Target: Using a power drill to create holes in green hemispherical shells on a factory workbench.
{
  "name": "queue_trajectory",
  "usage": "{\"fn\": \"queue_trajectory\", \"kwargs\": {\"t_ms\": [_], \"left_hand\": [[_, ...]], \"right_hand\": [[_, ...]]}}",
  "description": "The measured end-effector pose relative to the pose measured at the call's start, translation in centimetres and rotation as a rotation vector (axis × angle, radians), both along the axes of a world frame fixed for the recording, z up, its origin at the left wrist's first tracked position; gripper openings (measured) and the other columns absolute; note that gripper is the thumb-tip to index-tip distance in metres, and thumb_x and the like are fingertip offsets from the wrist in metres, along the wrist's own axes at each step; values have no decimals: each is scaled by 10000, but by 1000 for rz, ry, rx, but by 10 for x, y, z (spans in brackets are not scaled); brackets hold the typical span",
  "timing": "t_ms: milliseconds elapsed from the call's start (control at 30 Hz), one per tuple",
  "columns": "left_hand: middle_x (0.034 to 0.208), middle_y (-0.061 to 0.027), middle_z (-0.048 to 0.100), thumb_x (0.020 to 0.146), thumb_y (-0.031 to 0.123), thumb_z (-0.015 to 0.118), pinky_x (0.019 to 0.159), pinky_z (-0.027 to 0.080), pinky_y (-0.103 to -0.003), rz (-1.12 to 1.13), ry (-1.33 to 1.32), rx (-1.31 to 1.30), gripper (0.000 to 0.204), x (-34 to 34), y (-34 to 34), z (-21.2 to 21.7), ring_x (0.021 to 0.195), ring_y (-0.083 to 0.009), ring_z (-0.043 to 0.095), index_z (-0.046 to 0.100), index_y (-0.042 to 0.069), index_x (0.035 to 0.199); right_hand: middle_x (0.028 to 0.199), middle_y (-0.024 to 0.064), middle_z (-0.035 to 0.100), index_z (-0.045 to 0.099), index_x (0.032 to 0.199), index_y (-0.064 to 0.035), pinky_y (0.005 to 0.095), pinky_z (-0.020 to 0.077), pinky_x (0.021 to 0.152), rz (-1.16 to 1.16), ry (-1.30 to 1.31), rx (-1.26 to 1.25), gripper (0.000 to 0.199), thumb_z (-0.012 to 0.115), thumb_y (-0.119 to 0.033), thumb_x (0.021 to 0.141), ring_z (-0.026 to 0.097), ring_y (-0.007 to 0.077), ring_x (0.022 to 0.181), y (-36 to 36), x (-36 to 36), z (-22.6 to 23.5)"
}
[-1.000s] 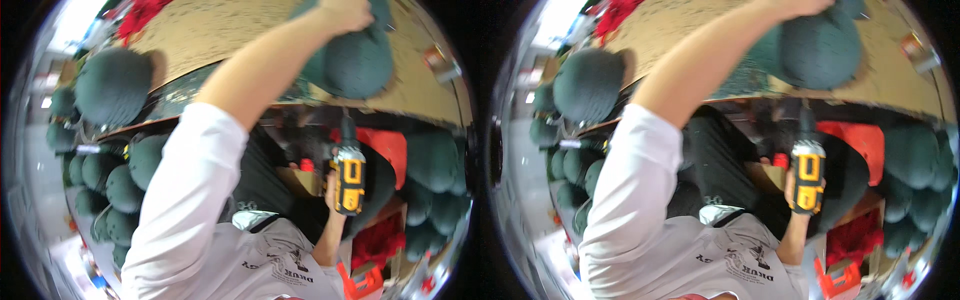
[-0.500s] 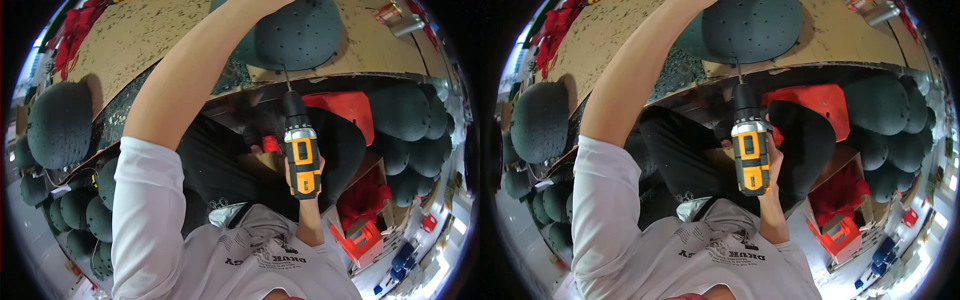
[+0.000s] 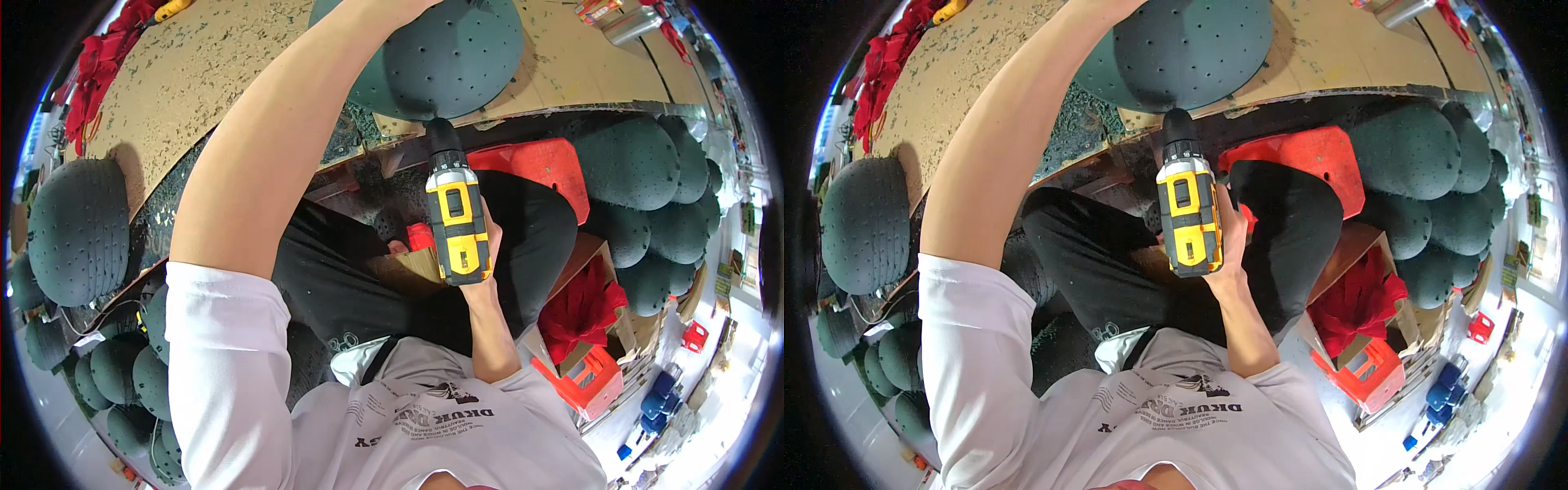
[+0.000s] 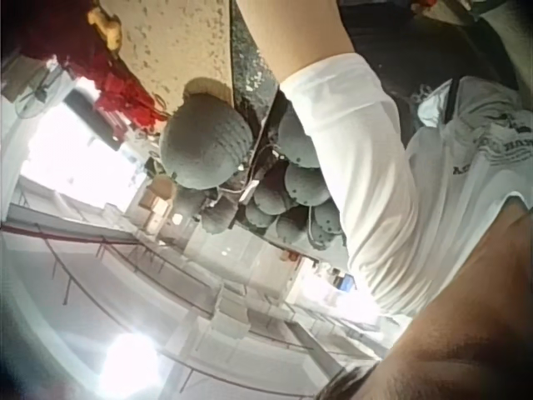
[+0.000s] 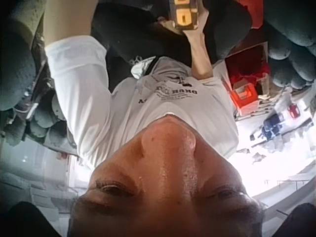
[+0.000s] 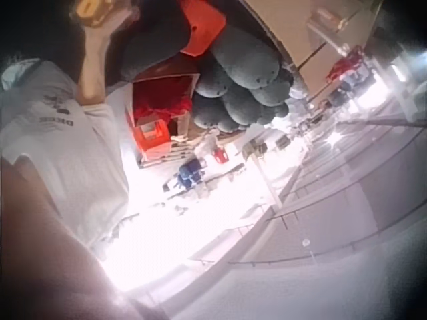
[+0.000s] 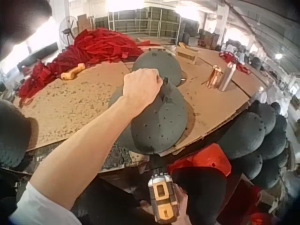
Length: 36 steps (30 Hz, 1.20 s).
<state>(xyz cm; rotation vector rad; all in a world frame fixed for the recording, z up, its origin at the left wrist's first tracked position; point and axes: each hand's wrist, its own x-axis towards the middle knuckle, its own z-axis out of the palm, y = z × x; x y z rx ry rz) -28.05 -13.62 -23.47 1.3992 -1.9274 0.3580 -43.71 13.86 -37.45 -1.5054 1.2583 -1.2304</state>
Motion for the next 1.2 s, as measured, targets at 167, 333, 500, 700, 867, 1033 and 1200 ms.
{"fn": "queue_trajectory", "kwargs": {"t_ms": [167, 333, 500, 700, 867, 1033, 1200], "left_hand": [[886, -156, 730, 895, 220, 598, 739, 568, -432, -6, 13, -4, 226, -2, -1, -2, 841, -311, 715, 730, 37, 879], [874, -152, 727, 892, 213, 598, 740, 568, -430, -22, 20, -31, 224, -6, -3, -4, 838, -305, 715, 729, 34, 861], [878, -160, 725, 891, 220, 601, 742, 568, -427, -15, 28, -1, 231, 6, 3, -1, 840, -312, 715, 732, 31, 859], [904, -172, 723, 886, 229, 610, 763, 559, -437, -49, 52, 44, 237, 0, 1, 5, 880, -320, 708, 734, 29, 861], [922, -168, 719, 885, 234, 620, 796, 542, -453, -68, 23, 96, 239, 7, 3, 8, 911, -320, 697, 732, 23, 869], [962, -145, 717, 900, 247, 609, 845, 506, -462, -74, 48, 102, 243, 7, 5, 7, 980, -303, 674, 729, 35, 898], [983, -135, 717, 909, 243, 594, 876, 483, -457, -62, 68, 89, 243, 6, 3, 3, 1005, -295, 662, 727, 40, 905]], "right_hand": [[919, 103, 729, 585, 1078, 12, 303, 609, 688, -26, 79, 0, 427, 851, -57, 751, 735, 172, 794, 27, 2, 5], [981, 97, 714, 709, 1046, -66, 428, 521, 936, -193, 51, 290, 203, 699, -146, 860, 679, 267, 964, 82, -20, -13], [1046, 80, 720, 687, 1146, -107, 378, 587, 820, -158, 1061, -420, 334, 738, -144, 818, 704, 205, 944, 89, -44, 44], [989, 55, 730, 739, 1027, -105, 363, 548, 783, -114, 718, -37, 275, 792, -88, 758, 705, 255, 874, 47, -72, 92], [981, 75, 726, 715, 1070, -53, 334, 548, 746, -37, 625, -30, 305, 774, -27, 772, 711, 231, 860, 17, -50, 131], [972, 80, 731, 717, 1072, -47, 332, 553, 743, -14, 654, -78, 304, 769, -15, 774, 715, 239, 858, 12, -44, 132], [976, 79, 736, 728, 1055, -55, 335, 558, 744, -58, 719, -30, 299, 772, -15, 762, 718, 246, 851, 14, -41, 143]]}}
